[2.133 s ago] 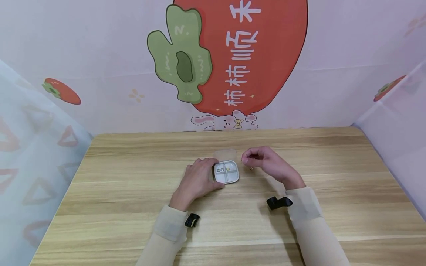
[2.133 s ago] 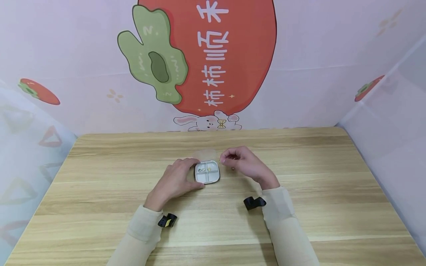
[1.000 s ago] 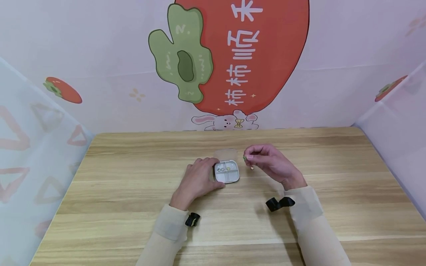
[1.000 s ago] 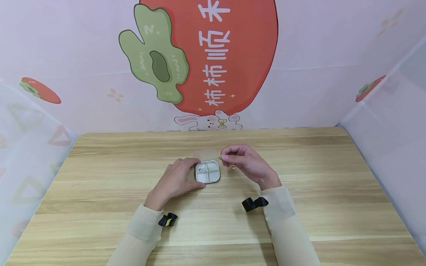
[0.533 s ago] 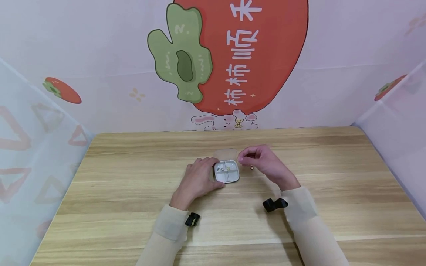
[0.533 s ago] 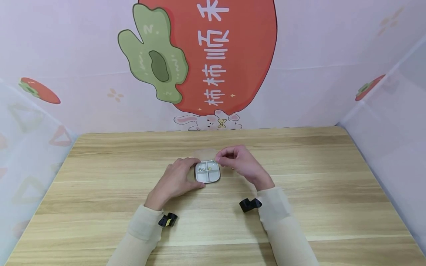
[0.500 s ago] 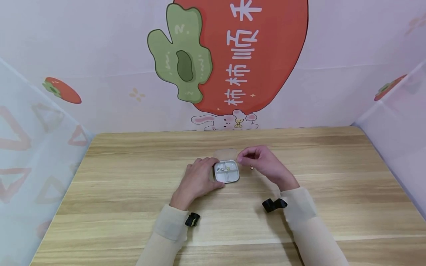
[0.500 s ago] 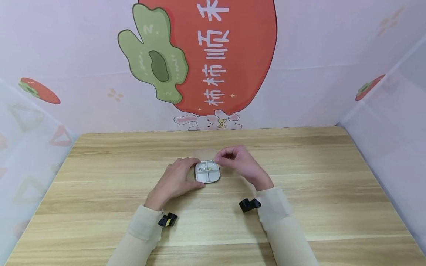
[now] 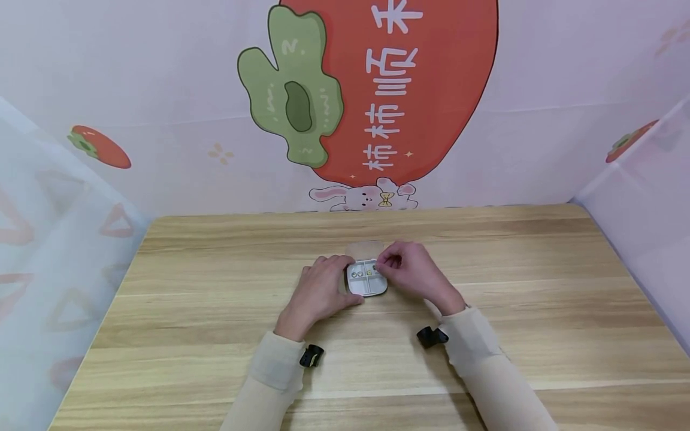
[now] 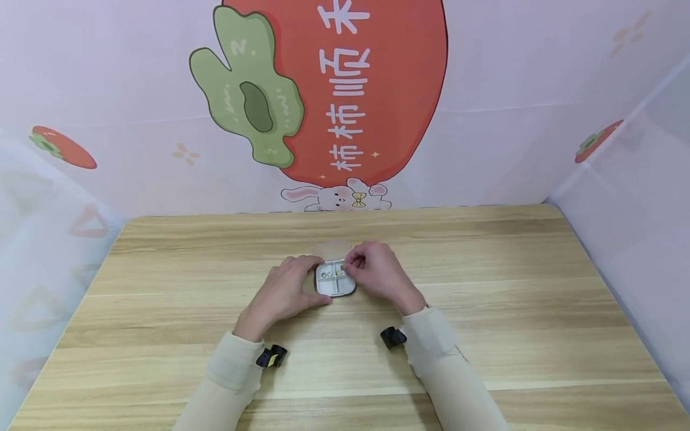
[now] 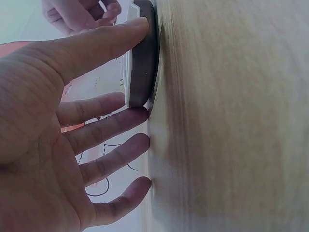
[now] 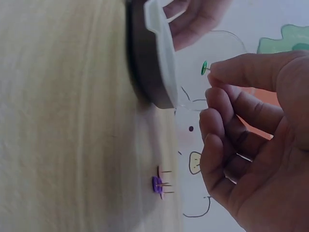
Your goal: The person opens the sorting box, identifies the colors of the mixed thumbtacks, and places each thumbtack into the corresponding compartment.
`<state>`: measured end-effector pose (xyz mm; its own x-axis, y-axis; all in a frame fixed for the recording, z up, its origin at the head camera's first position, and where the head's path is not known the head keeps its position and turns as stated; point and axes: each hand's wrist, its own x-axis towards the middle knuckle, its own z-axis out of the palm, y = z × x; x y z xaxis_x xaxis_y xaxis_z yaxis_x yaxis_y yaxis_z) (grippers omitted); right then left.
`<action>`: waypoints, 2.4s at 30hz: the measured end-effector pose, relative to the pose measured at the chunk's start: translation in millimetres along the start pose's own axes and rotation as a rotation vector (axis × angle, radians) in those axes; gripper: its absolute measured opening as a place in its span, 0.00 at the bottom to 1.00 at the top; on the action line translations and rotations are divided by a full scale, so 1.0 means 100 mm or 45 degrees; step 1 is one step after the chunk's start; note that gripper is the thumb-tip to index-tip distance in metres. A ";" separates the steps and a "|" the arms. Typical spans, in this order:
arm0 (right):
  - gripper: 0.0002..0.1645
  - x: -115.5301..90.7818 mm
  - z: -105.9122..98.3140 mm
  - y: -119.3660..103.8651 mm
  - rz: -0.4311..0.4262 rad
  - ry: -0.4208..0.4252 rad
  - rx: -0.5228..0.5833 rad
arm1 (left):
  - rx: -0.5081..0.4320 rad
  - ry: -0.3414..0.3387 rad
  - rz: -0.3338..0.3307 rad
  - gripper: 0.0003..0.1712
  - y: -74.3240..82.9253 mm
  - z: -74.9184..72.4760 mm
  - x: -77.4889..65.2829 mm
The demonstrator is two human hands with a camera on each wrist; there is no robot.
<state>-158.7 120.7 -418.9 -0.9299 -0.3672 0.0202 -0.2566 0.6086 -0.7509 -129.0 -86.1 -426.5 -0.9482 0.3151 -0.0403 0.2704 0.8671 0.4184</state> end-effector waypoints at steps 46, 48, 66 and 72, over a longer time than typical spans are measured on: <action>0.02 0.06 0.18 0.02 0.062 0.065 -0.278 | -0.004 -0.007 -0.013 0.41 0.02 -0.02 0.00; 0.02 0.06 0.19 0.02 0.063 0.064 -0.278 | -0.005 -0.006 -0.010 0.41 0.02 -0.02 0.00; 0.02 0.03 0.17 0.02 0.048 0.069 -0.282 | -0.015 -0.002 -0.012 0.41 0.01 0.00 -0.01; 0.02 0.02 0.03 -0.01 0.089 0.074 -0.242 | -0.006 0.000 -0.002 0.42 0.02 -0.01 -0.01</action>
<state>-159.2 117.2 -420.0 -0.9594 -0.2815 0.0147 -0.2309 0.7549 -0.6138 -128.1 -85.2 -424.9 -0.9486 0.3137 -0.0413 0.2679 0.8659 0.4224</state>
